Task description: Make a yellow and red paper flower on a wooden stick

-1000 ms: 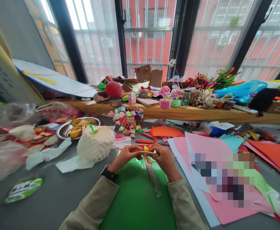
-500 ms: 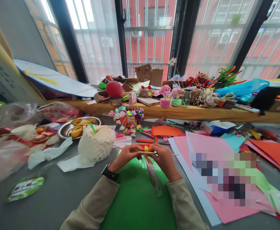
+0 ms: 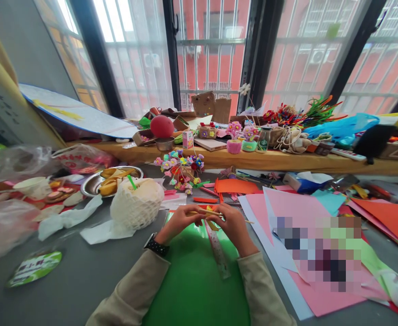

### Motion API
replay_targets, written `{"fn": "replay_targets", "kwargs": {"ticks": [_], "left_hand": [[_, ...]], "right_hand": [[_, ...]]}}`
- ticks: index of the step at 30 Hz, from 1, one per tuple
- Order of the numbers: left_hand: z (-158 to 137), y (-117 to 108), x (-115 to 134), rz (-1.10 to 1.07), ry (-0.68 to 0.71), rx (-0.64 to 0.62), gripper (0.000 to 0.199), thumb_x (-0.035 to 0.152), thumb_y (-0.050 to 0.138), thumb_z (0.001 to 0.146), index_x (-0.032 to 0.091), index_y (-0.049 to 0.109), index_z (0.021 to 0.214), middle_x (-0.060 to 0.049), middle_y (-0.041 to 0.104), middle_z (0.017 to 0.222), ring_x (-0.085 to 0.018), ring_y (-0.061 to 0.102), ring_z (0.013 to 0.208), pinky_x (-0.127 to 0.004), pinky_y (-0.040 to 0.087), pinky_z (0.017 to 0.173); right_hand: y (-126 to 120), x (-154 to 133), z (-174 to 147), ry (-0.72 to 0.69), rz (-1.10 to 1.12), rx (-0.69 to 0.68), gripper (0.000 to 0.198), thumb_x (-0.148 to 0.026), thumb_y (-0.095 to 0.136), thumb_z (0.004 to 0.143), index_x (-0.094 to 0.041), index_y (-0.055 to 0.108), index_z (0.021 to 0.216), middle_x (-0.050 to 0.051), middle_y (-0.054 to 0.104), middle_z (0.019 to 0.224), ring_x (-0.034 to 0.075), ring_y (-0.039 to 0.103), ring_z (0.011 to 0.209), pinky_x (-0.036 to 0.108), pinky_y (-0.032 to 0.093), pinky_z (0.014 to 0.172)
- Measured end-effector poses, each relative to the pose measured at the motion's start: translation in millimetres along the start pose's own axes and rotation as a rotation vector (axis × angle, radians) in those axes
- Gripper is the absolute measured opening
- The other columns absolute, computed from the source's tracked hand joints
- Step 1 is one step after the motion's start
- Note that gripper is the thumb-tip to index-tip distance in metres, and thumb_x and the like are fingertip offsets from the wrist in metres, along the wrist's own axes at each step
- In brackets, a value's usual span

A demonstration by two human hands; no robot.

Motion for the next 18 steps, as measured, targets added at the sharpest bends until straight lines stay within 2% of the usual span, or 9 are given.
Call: {"fn": "replay_targets", "kwargs": {"ticks": [9, 18], "left_hand": [[2, -6, -6, -0.134, -0.064, 0.045, 0.028, 0.032, 0.060, 0.062, 0.011, 0.060, 0.080, -0.002, 0.059, 0.060, -0.009, 0.053, 0.049, -0.022, 0.042, 0.051], [2, -2, -7, -0.074, -0.066, -0.023, 0.026, 0.035, 0.059, 0.062, 0.011, 0.060, 0.072, -0.001, 0.058, 0.056, -0.009, 0.052, 0.048, -0.020, 0.041, 0.049]], "right_hand": [[-15, 0, -1, 0.054, 0.241, -0.051, 0.025, -0.039, 0.050, 0.071, -0.017, 0.061, 0.078, 0.003, 0.060, 0.074, 0.013, 0.052, 0.061, 0.022, 0.038, 0.051], [-11, -3, 0, -0.003, 0.120, -0.117, 0.026, -0.039, 0.048, 0.073, -0.018, 0.063, 0.075, 0.002, 0.060, 0.069, 0.010, 0.047, 0.051, 0.020, 0.033, 0.046]]}}
Point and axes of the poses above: each hand's wrist, its own z-axis towards the middle knuckle, its own y-axis out of the palm, x = y × z, the point moved 3 cm from there along z, towards the middle knuckle
